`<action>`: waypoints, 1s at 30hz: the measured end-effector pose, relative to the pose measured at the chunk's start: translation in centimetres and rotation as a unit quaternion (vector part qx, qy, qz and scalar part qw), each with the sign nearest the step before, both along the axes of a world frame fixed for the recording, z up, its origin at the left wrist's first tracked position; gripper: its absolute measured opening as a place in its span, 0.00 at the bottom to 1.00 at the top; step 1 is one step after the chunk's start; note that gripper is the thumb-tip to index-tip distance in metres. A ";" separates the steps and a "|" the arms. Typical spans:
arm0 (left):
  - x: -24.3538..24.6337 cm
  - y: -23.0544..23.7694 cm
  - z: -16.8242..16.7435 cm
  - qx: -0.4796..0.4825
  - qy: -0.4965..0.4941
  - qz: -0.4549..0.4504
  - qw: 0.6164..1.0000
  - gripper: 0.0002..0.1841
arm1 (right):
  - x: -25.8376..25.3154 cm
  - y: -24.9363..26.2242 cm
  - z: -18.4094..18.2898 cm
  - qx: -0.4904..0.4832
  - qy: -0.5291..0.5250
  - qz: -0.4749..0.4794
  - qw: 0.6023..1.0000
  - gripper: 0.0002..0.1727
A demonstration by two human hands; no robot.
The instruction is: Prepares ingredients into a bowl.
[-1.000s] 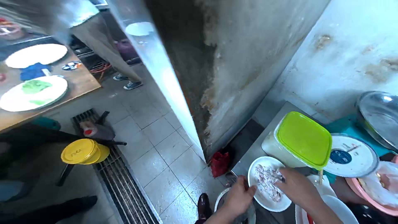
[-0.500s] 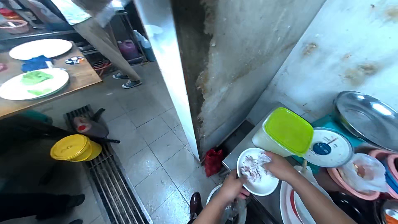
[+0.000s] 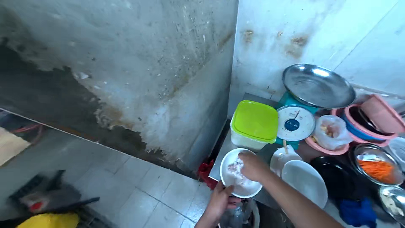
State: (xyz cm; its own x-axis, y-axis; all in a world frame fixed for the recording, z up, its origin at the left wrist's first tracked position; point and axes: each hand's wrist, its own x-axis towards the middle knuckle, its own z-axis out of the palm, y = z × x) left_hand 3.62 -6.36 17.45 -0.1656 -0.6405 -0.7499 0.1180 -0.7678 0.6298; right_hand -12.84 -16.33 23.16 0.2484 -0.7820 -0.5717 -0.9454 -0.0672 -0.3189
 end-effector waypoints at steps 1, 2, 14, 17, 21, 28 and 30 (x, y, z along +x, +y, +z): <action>0.4 -0.1 0.1 0.002 0.005 -0.005 1.000 0.24 | 0.0 -0.3 1.1 0.023 -0.002 0.008 1.000 0.29; 0.8 -0.3 0.2 0.002 0.011 -0.010 1.000 0.25 | 0.0 -0.4 2.1 0.044 -0.012 0.020 0.999 0.30; 2.4 -1.3 0.5 0.004 0.027 -0.071 0.997 0.23 | 2.0 1.4 -3.2 -0.044 0.019 -0.008 0.999 0.31; 2.9 -1.3 0.2 0.000 0.030 -0.076 0.997 0.24 | 0.8 -0.1 0.6 -0.007 0.028 -0.046 0.999 0.30; 2.9 -1.5 0.2 0.006 0.043 -0.067 0.997 0.24 | -0.3 0.1 3.7 0.050 -0.008 -0.083 0.995 0.23; 2.7 -1.6 0.1 0.004 0.044 -0.068 0.997 0.23 | 2.1 3.8 -3.0 -0.006 0.054 -0.069 0.996 0.44; 2.8 -1.6 0.0 0.006 0.046 -0.070 0.996 0.23 | 1.2 2.8 -1.7 -0.017 0.050 -0.096 0.994 0.39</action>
State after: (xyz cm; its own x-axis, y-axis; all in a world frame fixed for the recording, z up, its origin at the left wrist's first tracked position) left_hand 6.40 -7.92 17.49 -0.3210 -0.5978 -0.7346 0.0651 -0.7877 0.6126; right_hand -11.62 -13.52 21.44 0.0352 -0.8284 -0.5590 -0.9686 0.1094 -0.2231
